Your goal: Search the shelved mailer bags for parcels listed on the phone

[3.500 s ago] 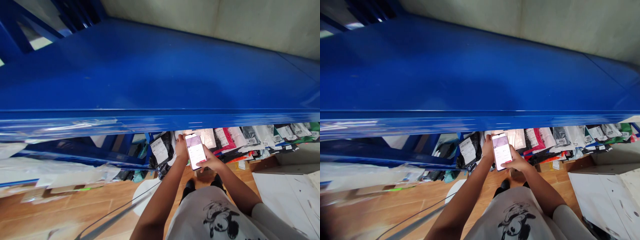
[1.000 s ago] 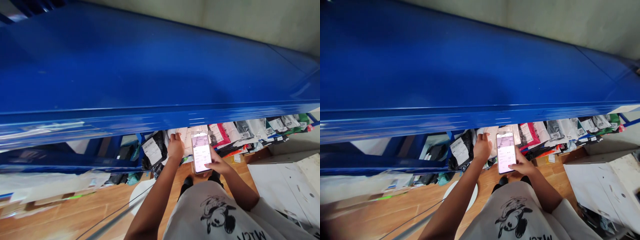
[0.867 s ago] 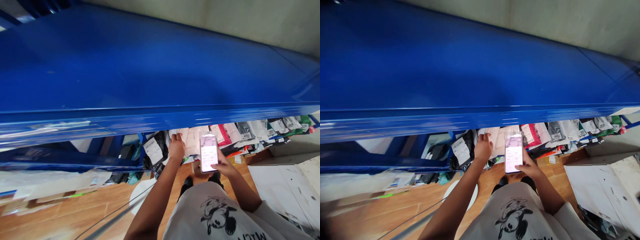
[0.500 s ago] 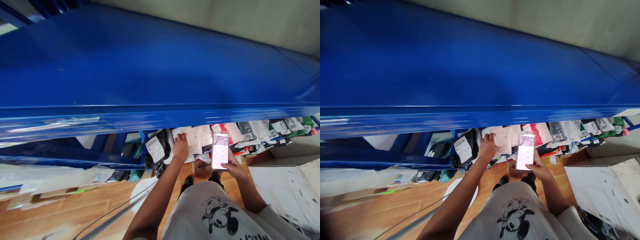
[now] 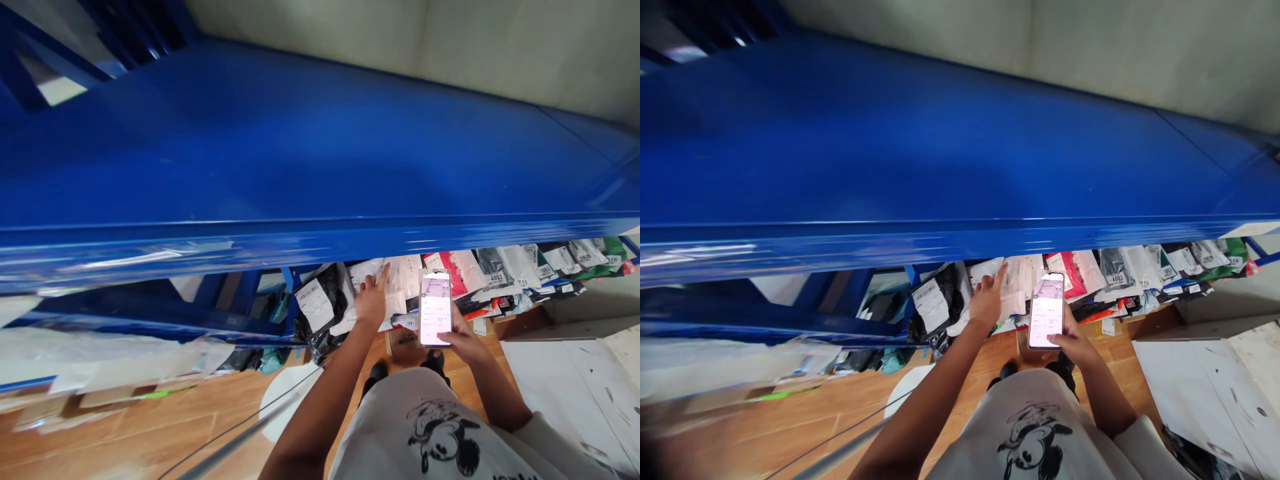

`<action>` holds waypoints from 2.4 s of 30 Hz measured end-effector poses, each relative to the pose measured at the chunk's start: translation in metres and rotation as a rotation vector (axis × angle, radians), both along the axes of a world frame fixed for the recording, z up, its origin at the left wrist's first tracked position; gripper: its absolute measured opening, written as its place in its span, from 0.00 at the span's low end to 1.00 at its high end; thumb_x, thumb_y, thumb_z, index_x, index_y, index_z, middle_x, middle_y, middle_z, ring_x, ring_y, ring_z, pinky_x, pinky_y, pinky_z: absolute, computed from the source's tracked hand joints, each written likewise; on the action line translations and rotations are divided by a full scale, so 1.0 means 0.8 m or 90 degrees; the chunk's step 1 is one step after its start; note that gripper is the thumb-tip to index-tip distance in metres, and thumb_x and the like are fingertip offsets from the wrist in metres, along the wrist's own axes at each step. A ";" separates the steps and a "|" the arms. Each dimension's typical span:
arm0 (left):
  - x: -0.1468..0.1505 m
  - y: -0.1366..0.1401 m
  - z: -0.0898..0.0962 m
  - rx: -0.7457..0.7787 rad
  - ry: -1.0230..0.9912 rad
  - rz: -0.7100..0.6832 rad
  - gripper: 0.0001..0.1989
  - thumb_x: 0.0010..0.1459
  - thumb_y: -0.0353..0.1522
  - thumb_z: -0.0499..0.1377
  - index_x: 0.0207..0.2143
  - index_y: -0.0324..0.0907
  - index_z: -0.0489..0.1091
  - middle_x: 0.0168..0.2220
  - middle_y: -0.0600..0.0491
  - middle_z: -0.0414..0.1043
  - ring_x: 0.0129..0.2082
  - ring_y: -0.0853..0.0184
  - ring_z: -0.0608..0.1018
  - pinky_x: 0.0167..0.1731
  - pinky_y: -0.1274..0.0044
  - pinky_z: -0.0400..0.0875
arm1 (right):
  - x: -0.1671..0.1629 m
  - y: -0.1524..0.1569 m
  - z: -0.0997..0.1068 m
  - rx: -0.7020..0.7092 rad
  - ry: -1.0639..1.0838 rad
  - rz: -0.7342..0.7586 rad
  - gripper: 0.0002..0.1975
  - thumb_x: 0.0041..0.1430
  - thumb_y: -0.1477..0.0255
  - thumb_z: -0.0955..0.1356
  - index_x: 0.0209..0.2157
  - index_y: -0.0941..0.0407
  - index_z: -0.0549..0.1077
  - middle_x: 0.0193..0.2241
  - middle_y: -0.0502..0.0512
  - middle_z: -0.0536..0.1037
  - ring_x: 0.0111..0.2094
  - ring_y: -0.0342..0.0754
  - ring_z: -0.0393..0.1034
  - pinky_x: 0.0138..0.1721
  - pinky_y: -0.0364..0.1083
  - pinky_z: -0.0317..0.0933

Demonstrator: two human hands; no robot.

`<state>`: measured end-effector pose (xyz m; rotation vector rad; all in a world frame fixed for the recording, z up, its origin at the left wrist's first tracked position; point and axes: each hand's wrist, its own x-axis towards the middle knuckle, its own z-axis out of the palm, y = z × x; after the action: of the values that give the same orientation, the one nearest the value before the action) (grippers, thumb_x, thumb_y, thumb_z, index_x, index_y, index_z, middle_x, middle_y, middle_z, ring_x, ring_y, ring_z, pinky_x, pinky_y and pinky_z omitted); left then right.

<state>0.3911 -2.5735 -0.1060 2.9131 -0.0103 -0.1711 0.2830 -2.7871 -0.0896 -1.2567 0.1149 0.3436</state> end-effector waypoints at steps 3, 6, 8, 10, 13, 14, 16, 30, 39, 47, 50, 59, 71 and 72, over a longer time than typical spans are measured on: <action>0.002 0.001 0.002 -0.008 0.026 -0.007 0.31 0.61 0.20 0.47 0.62 0.54 0.66 0.53 0.42 0.67 0.49 0.58 0.75 0.40 0.70 0.77 | 0.002 0.001 0.002 0.001 0.004 -0.013 0.55 0.45 0.73 0.75 0.69 0.40 0.47 0.47 0.56 0.79 0.37 0.57 0.76 0.22 0.46 0.70; 0.004 -0.001 0.004 -0.003 0.046 0.001 0.20 0.62 0.23 0.48 0.50 0.41 0.76 0.55 0.37 0.67 0.51 0.55 0.74 0.40 0.70 0.76 | 0.003 0.000 0.001 0.011 0.015 -0.021 0.55 0.42 0.73 0.75 0.69 0.40 0.49 0.48 0.56 0.78 0.38 0.58 0.77 0.21 0.46 0.70; 0.006 -0.006 0.006 -0.002 0.038 0.022 0.17 0.65 0.31 0.50 0.49 0.36 0.75 0.55 0.35 0.67 0.52 0.52 0.74 0.41 0.67 0.76 | 0.002 -0.001 0.000 0.016 0.017 -0.015 0.54 0.43 0.72 0.76 0.68 0.40 0.50 0.48 0.57 0.78 0.37 0.57 0.77 0.21 0.46 0.70; 0.010 -0.013 0.008 -0.007 0.029 0.034 0.24 0.65 0.42 0.52 0.51 0.32 0.74 0.54 0.33 0.68 0.52 0.48 0.73 0.42 0.65 0.76 | 0.000 0.000 -0.001 0.020 0.013 -0.012 0.53 0.44 0.71 0.76 0.68 0.41 0.50 0.47 0.56 0.79 0.37 0.57 0.76 0.22 0.46 0.70; 0.017 -0.022 0.010 -0.014 0.042 0.036 0.29 0.62 0.48 0.54 0.50 0.32 0.74 0.53 0.33 0.69 0.51 0.48 0.75 0.41 0.65 0.76 | -0.002 0.001 0.000 0.027 0.018 -0.016 0.52 0.44 0.71 0.76 0.68 0.41 0.51 0.45 0.56 0.79 0.36 0.56 0.77 0.22 0.46 0.70; 0.020 -0.023 0.011 -0.015 0.047 0.035 0.27 0.63 0.46 0.54 0.49 0.32 0.75 0.53 0.33 0.70 0.50 0.49 0.76 0.41 0.65 0.76 | -0.003 0.001 0.001 0.028 0.024 -0.017 0.52 0.44 0.72 0.76 0.68 0.41 0.52 0.45 0.56 0.79 0.35 0.55 0.77 0.22 0.45 0.70; 0.024 -0.021 0.013 -0.018 0.055 0.035 0.22 0.64 0.40 0.52 0.46 0.33 0.78 0.51 0.34 0.72 0.47 0.51 0.78 0.39 0.67 0.76 | -0.003 0.001 0.001 0.033 0.028 -0.018 0.52 0.43 0.73 0.76 0.67 0.41 0.53 0.45 0.55 0.80 0.34 0.53 0.76 0.22 0.45 0.71; 0.016 0.022 0.021 -0.035 0.034 0.063 0.20 0.65 0.33 0.48 0.44 0.34 0.78 0.46 0.38 0.76 0.39 0.58 0.80 0.36 0.71 0.72 | 0.002 0.001 -0.019 0.081 0.010 0.002 0.48 0.44 0.75 0.74 0.67 0.44 0.57 0.46 0.57 0.81 0.35 0.55 0.78 0.21 0.44 0.71; 0.012 0.027 0.019 -0.045 0.018 0.102 0.21 0.64 0.33 0.48 0.42 0.34 0.79 0.45 0.39 0.76 0.37 0.58 0.81 0.34 0.73 0.71 | 0.055 0.056 -0.017 0.081 0.068 0.043 0.38 0.48 0.66 0.72 0.62 0.44 0.59 0.38 0.52 0.80 0.27 0.51 0.76 0.15 0.43 0.67; 0.010 0.029 0.024 -0.044 0.046 0.097 0.21 0.67 0.31 0.46 0.45 0.33 0.78 0.46 0.37 0.76 0.40 0.58 0.82 0.36 0.74 0.73 | 0.098 0.101 -0.013 0.036 0.069 0.111 0.32 0.54 0.59 0.69 0.59 0.45 0.58 0.43 0.53 0.78 0.25 0.49 0.74 0.14 0.46 0.68; 0.010 0.030 0.025 -0.048 0.056 0.092 0.21 0.67 0.29 0.46 0.45 0.34 0.78 0.46 0.38 0.76 0.40 0.59 0.82 0.36 0.75 0.73 | 0.098 0.102 -0.015 0.034 0.070 0.129 0.30 0.54 0.58 0.69 0.57 0.45 0.58 0.43 0.53 0.78 0.26 0.48 0.73 0.14 0.45 0.68; 0.009 0.030 0.027 -0.050 0.052 0.093 0.21 0.68 0.29 0.45 0.45 0.35 0.78 0.46 0.38 0.75 0.41 0.59 0.82 0.37 0.75 0.74 | 0.099 0.101 -0.018 0.022 0.076 0.126 0.31 0.53 0.58 0.69 0.57 0.46 0.57 0.41 0.53 0.78 0.26 0.49 0.73 0.14 0.45 0.66; 0.009 0.031 0.027 -0.057 0.064 0.093 0.22 0.68 0.30 0.44 0.45 0.34 0.78 0.47 0.38 0.75 0.40 0.59 0.82 0.37 0.74 0.73 | 0.093 0.101 -0.011 0.023 0.044 0.138 0.35 0.47 0.63 0.74 0.55 0.45 0.58 0.45 0.51 0.78 0.27 0.47 0.74 0.15 0.43 0.68; 0.008 0.031 0.028 -0.058 0.065 0.091 0.22 0.68 0.30 0.44 0.46 0.35 0.77 0.47 0.38 0.75 0.40 0.59 0.82 0.37 0.74 0.73 | 0.092 0.100 -0.010 0.018 0.032 0.148 0.36 0.46 0.66 0.75 0.55 0.45 0.58 0.45 0.51 0.78 0.28 0.48 0.74 0.16 0.42 0.68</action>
<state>0.3979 -2.5489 -0.0840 2.7979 0.2007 -0.2872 0.3567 -2.7073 -0.0975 -1.2369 0.0062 0.5764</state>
